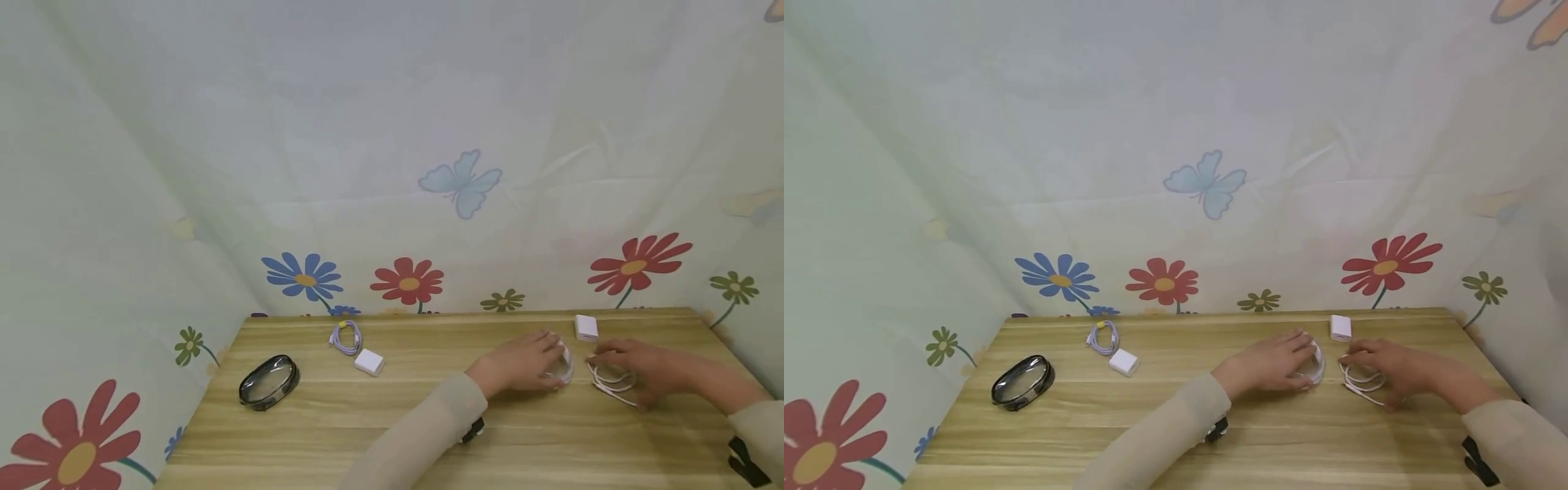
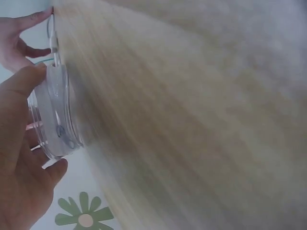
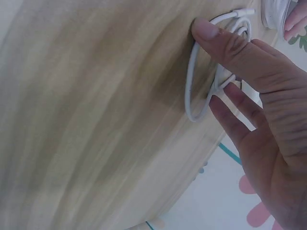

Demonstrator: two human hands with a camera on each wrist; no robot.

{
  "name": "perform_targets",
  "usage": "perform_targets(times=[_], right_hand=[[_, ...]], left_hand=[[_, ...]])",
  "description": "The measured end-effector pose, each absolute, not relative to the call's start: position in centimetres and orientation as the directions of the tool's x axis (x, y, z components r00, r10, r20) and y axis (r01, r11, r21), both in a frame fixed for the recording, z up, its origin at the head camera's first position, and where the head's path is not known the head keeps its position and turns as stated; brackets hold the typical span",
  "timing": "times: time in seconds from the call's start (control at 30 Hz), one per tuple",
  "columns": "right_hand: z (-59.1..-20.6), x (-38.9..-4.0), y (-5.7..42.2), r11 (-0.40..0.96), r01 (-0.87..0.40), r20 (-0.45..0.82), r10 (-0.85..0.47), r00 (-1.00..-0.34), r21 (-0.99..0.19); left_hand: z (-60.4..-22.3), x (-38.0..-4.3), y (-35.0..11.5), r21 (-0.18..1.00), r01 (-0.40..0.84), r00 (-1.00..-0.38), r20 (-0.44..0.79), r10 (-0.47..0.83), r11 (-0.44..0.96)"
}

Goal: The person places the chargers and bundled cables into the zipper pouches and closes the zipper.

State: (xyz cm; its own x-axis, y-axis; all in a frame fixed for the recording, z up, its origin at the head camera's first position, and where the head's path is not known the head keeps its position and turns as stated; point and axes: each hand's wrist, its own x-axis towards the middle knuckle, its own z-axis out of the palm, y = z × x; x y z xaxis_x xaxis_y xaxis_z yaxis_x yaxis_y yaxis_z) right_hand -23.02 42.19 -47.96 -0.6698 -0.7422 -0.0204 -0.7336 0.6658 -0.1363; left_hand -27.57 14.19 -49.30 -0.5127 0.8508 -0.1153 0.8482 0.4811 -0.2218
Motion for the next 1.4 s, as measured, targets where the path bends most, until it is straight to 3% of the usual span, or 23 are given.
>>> perform_targets(times=[0.23,0.73,1.13,1.4], right_hand=[[-48.7,-22.6,42.8,0.602,-0.784,0.110,-0.778,-0.618,-0.149],[-49.3,-19.6,42.5,0.719,-0.665,0.165,-0.645,-0.746,-0.202],[-50.6,-18.2,41.5,0.742,-0.663,0.359,-0.647,-0.672,0.097],[-51.1,-16.8,40.3,0.801,-0.576,0.376,-0.591,-0.714,0.165]], left_hand=[[-48.7,-26.9,14.0,-0.276,0.833,-0.514,-0.068,0.855,0.479],[-48.5,-26.0,13.3,-0.300,0.831,-0.497,-0.020,0.867,0.469],[-48.1,-25.7,13.3,-0.192,0.818,-0.554,-0.009,0.833,0.542],[-48.4,-25.5,13.3,-0.163,0.819,-0.558,-0.007,0.830,0.550]])
